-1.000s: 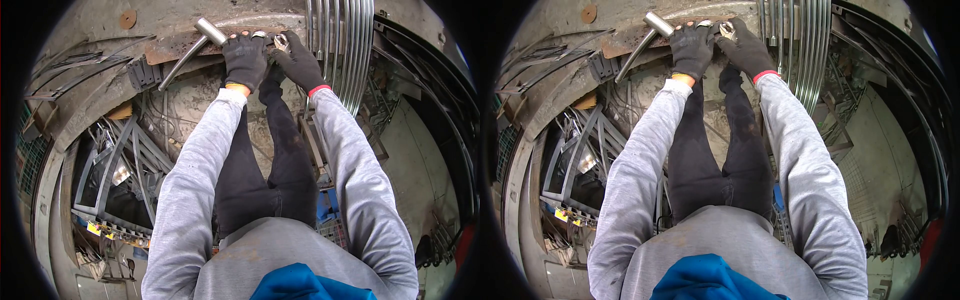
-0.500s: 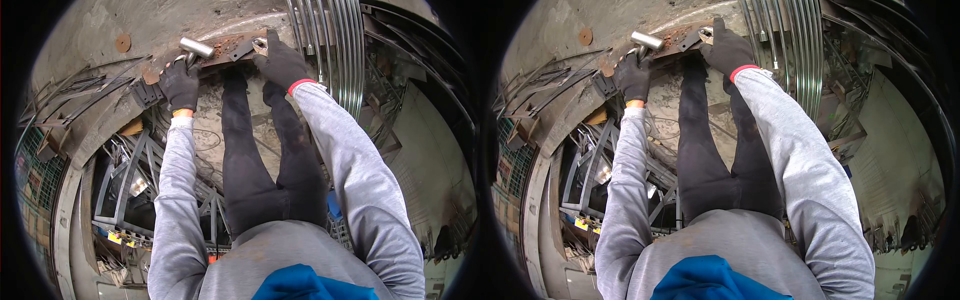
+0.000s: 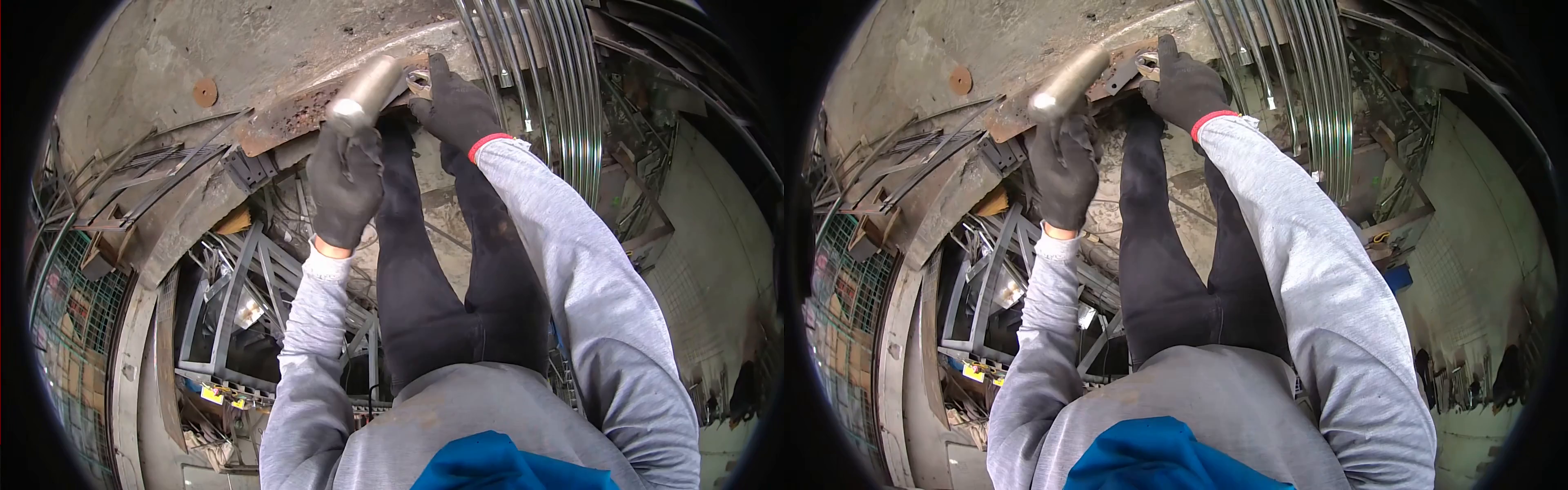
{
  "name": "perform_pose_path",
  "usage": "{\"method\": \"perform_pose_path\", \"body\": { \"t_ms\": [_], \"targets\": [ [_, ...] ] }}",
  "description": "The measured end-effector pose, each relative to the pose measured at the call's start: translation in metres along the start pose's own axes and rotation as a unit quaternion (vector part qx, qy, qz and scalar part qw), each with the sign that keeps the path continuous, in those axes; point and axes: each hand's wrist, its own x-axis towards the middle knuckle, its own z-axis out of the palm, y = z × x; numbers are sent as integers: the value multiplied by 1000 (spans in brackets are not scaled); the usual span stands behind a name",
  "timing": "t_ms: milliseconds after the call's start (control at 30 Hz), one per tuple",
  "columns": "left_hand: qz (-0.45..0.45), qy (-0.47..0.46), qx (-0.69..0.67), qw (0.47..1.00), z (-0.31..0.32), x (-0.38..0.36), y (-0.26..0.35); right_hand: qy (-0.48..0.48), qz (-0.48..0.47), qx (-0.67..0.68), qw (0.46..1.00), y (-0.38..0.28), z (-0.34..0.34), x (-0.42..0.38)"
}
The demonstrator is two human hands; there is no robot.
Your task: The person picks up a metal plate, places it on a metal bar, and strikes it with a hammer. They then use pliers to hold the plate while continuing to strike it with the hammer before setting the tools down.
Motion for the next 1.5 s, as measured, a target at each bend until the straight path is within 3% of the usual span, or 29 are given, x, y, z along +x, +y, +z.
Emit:
{"method": "perform_pose_path", "body": {
  "t_ms": [33,100,133,167,267,367,433,467,500,567,600,633,700,833,900,967,1033,1100,1167,1200,1300,1367,1433,1467,1500],
  "targets": [
    [30,-24,9,999,6,-6,-15,1,2,0,1000,0,2,1],
    [172,15,90,981,29,-2,-48,18,-6,-30,999,3,6,1],
    [118,-34,177,977,34,5,-56,18,-6,-30,999,6,6,3],
    [-2,-72,235,969,46,17,-65,15,-9,-27,999,7,6,3],
    [18,-73,277,958,44,35,-67,-5,-7,-17,1000,1,0,3],
    [40,-50,221,973,27,18,-42,-15,-1,-8,1000,2,0,0],
    [102,10,93,990,22,7,-20,11,-17,-7,1000,4,3,2],
    [74,8,22,997,20,-3,-12,11,-17,-8,1000,4,4,2],
    [75,8,20,997,21,-2,-17,9,-19,-10,1000,3,4,3],
    [173,-35,105,979,26,1,-39,7,-20,-16,1000,6,1,4],
    [133,-50,138,980,36,7,-66,5,-19,-23,1000,5,-1,3],
    [32,-72,225,971,49,21,-79,2,-18,-27,999,3,-2,0],
    [17,-85,279,956,51,32,-80,-37,-8,-28,999,1,-5,4],
    [-21,-71,229,971,31,29,-82,-40,3,-26,999,-5,0,-1],
    [-31,-1,235,972,20,30,-78,-22,4,-38,999,-1,-14,12],
    [13,36,270,962,-1,26,-107,-74,23,-32,997,-7,-16,8],
    [111,81,433,891,-24,32,-131,-62,17,-22,998,-4,-11,7],
    [120,79,469,871,-43,40,-155,-22,11,2,1000,-1,-3,5],
    [197,57,509,836,-53,47,-172,-39,19,6,999,-6,-10,3],
    [131,24,516,846,-52,46,-170,-36,19,5,999,-5,-8,3],
    [97,54,523,845,-45,44,-164,-31,20,0,999,-5,-5,0],
    [115,53,500,857,-39,42,-148,-24,18,-5,1000,-6,-3,0],
    [174,179,524,814,-22,35,-126,-30,28,-1,999,-3,-1,5],
    [130,112,465,869,-14,35,-92,-29,26,-5,999,0,-1,7],
    [200,86,423,880,4,34,-96,-18,14,-10,1000,2,0,8]
  ]
}}
